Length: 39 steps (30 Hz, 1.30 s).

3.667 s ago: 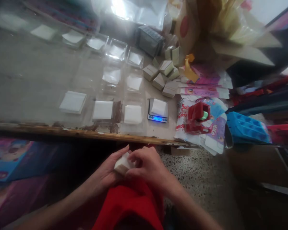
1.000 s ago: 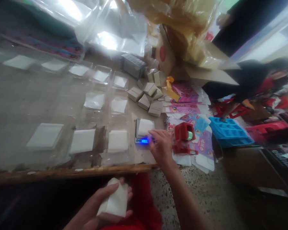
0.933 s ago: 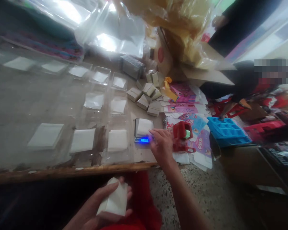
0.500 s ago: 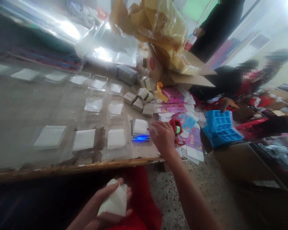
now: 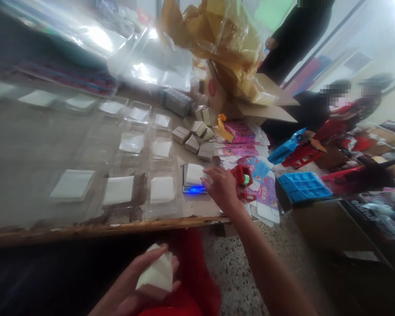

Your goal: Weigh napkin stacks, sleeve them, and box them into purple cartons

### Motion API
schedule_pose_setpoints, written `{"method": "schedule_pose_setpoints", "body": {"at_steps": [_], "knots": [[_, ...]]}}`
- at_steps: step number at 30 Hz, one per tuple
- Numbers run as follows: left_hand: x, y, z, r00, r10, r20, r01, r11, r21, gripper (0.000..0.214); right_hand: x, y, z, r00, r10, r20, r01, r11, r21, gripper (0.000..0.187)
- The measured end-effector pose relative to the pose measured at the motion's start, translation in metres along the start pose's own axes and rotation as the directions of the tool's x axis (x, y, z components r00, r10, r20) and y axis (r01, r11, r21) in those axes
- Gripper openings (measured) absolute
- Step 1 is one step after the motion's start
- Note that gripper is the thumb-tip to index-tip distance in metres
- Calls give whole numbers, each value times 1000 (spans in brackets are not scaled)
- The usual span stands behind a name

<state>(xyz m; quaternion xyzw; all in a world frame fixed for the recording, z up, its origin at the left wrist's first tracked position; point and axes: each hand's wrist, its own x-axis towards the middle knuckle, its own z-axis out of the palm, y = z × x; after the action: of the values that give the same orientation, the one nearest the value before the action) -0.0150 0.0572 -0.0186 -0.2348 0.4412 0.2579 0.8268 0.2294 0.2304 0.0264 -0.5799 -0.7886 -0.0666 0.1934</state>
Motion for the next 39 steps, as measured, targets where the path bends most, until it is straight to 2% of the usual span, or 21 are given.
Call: {"method": "schedule_pose_setpoints", "body": {"at_steps": [4,6,8,9,11,13,14,16,19,22,24,28,31,33,39], "knots": [[-1,2,-1,1000,-6,26,6,1000,-20,41,2,-7,-2,999,-4,51,3,999,34,19],[-1,4,-1,998,-15,61,18,999,-49,36,-5,-23,-10,996,33,83,-46,986,162,15],[0,7,-1,993,-20,116,31,995,-95,26,-19,-48,-22,974,52,219,-134,916,378,10],[1,9,-1,988,-15,156,34,992,-123,20,-29,-62,-28,944,23,329,-190,854,484,10],[4,12,-2,969,-15,248,59,984,-169,17,-51,-90,-37,836,-117,536,-288,738,610,14],[9,14,-6,946,-33,322,103,974,-200,20,-72,-111,-40,748,-238,620,-295,718,631,24],[11,13,-8,937,-44,347,123,970,-209,21,-82,-118,-40,735,-262,626,-269,735,623,29],[13,11,-12,930,-44,365,133,966,-222,20,-96,-126,-34,743,-258,618,-223,775,592,36],[15,7,-15,938,-11,347,98,968,-233,20,-107,-125,-25,747,-225,626,-254,774,580,34],[16,4,-17,943,-10,333,91,969,-229,23,-111,-119,-19,723,-221,655,-345,705,619,30],[17,2,-17,946,-11,325,90,970,-227,24,-114,-114,-16,689,-218,691,-443,627,640,30],[18,-1,-17,957,-3,289,73,969,-235,22,-123,-107,-11,602,-213,770,-663,404,630,31],[17,-2,-16,962,-11,274,74,972,-222,21,-128,-105,-9,547,-216,809,-753,296,588,31],[16,-3,-15,962,-10,273,71,974,-214,21,-129,-104,-10,521,-220,825,-786,254,564,29],[15,-5,-13,967,-8,254,60,978,-201,23,-131,-100,-12,498,-232,835,-814,208,543,26]]}}
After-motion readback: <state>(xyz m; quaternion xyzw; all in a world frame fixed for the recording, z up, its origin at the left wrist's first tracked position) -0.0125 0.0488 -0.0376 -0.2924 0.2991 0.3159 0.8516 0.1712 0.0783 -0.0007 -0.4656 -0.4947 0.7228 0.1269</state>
